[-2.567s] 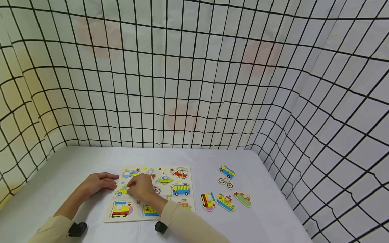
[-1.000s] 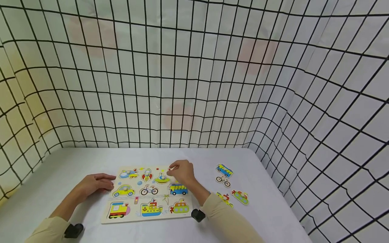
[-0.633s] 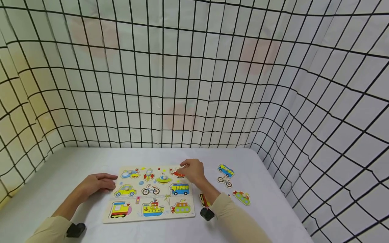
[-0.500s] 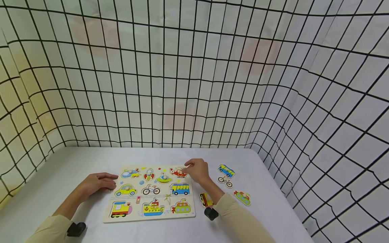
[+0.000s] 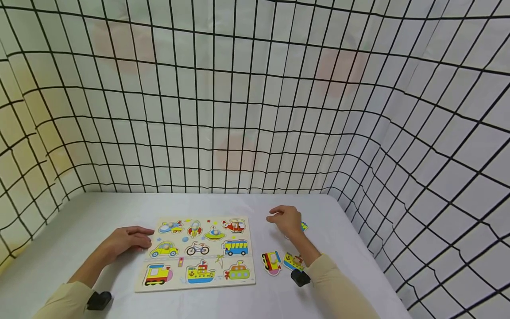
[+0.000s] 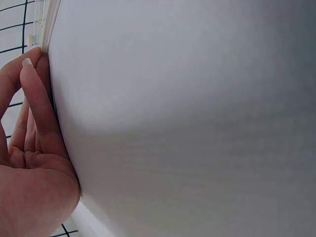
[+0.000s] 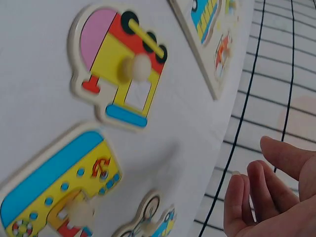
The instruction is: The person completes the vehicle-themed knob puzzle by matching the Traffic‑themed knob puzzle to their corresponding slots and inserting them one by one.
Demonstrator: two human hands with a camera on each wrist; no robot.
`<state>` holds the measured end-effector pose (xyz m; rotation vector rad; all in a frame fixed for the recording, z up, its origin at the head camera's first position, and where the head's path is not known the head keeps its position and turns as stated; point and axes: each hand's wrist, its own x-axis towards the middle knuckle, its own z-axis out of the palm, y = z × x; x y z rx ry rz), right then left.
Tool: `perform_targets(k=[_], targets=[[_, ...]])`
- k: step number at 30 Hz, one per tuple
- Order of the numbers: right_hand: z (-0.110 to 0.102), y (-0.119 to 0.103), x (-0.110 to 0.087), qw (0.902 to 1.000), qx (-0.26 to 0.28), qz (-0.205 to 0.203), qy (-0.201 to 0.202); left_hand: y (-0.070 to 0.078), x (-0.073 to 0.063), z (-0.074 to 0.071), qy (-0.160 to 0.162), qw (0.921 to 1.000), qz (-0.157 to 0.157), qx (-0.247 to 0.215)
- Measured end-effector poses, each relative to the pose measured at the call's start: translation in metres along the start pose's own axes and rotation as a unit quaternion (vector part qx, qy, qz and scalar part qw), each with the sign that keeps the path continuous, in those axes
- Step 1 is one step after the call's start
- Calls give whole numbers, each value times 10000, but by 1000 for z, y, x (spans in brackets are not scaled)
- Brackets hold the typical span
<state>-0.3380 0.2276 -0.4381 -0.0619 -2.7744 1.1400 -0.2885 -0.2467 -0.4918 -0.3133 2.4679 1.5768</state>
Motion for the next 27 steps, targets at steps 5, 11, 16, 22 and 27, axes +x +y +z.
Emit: perform_targets(k=[5, 11, 16, 22, 27], targets=[[-15, 20, 2, 9999, -22, 121, -31, -1, 0, -1, -5, 10000, -44, 8], [-26, 48, 0, 9992, -155, 352, 54, 1, -2, -1, -3, 10000, -44, 46], [-30, 64, -7, 9978, -264, 607, 71, 2, -2, 0, -11, 10000, -51, 68], [-32, 73, -13, 9960, -268, 854, 67, 2, -2, 0, -8, 10000, -48, 33], [-30, 79, -14, 9966, -323, 760, -57, 1, -3, 0, -3, 10000, -46, -12]])
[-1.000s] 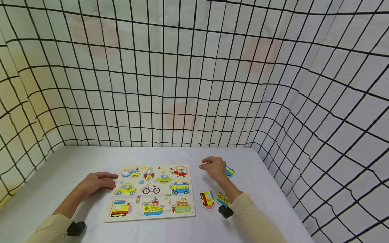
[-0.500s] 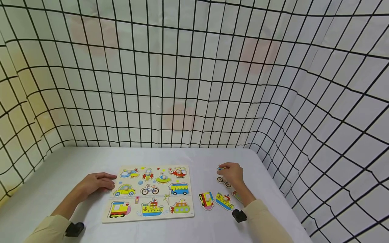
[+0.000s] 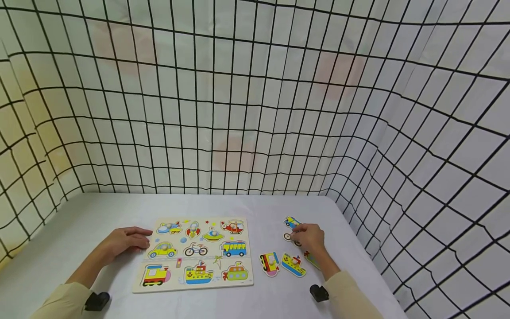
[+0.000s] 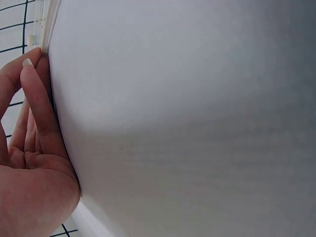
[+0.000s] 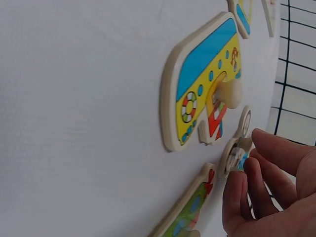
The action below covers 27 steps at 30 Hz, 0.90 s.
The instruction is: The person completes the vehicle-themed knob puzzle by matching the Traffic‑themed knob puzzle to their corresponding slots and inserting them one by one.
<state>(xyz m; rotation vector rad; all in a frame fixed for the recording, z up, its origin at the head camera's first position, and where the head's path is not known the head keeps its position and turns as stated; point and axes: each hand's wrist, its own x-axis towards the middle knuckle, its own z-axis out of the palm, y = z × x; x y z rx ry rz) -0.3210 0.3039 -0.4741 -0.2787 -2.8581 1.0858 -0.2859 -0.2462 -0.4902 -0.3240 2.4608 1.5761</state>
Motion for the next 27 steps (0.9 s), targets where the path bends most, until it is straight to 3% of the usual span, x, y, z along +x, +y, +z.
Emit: perform_targets(k=[18, 27], targets=[[5, 1, -3, 10000, 5, -90, 10, 0, 0, 0, 38, 10000, -35, -22], [6, 3, -2, 9999, 72, 88, -9, 0, 1, 1, 30, 10000, -32, -45]])
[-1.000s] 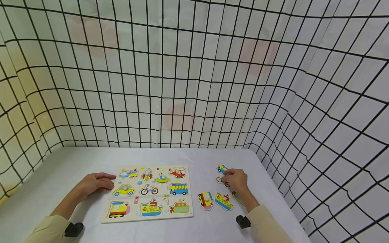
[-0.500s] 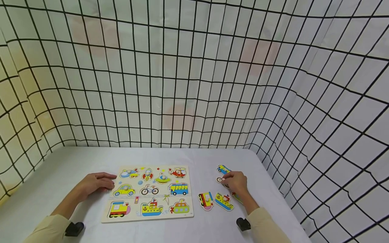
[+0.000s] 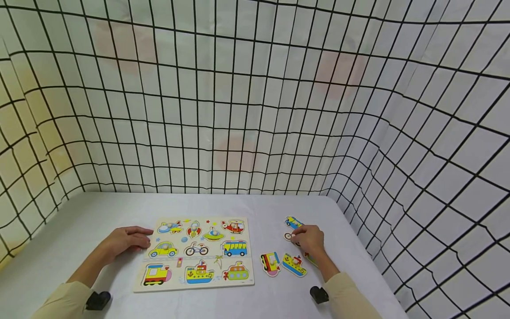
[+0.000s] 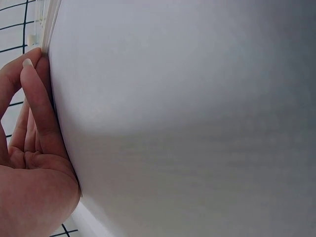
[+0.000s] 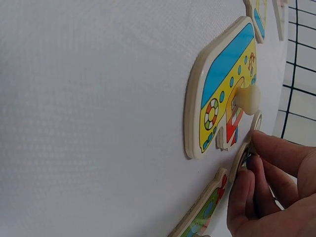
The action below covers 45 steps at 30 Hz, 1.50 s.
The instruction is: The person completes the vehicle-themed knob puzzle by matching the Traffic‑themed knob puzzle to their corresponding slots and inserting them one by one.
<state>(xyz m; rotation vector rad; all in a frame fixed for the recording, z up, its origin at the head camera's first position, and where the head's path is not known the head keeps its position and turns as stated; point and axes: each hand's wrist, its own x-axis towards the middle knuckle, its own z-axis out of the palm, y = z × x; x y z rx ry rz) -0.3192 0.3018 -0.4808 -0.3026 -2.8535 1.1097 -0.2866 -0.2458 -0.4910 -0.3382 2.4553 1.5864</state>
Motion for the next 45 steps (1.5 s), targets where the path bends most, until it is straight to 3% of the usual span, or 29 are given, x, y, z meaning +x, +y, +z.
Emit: perform_targets(k=[14, 31, 45], targets=[[2, -11, -1, 9996, -33, -278, -63, 2, -1, 2, -1, 10000, 53, 46], [29, -64, -9, 9946, 251, -937, -380, 3, -4, -2, -19, 9999, 123, 64], [59, -97, -20, 9916, 154, -1048, -744, 2, -3, 0, 10, 10000, 60, 25]])
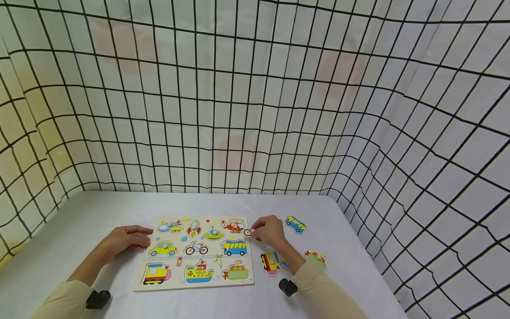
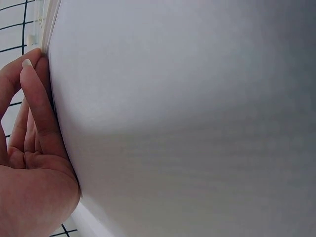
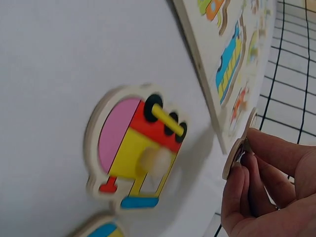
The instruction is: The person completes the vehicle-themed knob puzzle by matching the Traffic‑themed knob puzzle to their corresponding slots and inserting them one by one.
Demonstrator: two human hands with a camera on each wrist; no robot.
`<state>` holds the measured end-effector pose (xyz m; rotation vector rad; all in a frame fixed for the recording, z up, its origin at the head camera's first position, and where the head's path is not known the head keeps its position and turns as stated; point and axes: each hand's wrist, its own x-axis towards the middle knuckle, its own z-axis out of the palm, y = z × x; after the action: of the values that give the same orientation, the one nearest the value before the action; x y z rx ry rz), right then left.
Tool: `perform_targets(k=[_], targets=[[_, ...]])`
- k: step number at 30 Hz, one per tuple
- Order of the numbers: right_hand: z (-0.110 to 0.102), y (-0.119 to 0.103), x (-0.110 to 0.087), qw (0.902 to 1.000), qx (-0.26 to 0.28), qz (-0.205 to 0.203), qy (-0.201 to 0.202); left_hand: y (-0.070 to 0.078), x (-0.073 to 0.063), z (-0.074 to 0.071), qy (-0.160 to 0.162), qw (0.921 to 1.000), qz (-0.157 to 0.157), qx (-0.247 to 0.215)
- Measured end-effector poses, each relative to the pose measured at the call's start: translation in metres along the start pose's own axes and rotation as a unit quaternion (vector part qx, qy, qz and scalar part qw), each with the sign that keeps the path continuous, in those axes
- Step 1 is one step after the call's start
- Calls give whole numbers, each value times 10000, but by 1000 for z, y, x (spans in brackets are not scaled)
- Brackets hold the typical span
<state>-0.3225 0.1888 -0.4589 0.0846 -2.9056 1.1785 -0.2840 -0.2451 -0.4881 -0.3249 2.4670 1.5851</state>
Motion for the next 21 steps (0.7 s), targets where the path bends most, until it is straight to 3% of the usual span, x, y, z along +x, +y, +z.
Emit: perform_targets(k=[8, 21], targets=[[23, -20, -3, 9994, 11, -219, -275, -1, 0, 0, 4, 10000, 8, -27], [58, -48, -13, 9943, -109, -897, -566, -3, 3, 0, 34, 10000, 41, 5]])
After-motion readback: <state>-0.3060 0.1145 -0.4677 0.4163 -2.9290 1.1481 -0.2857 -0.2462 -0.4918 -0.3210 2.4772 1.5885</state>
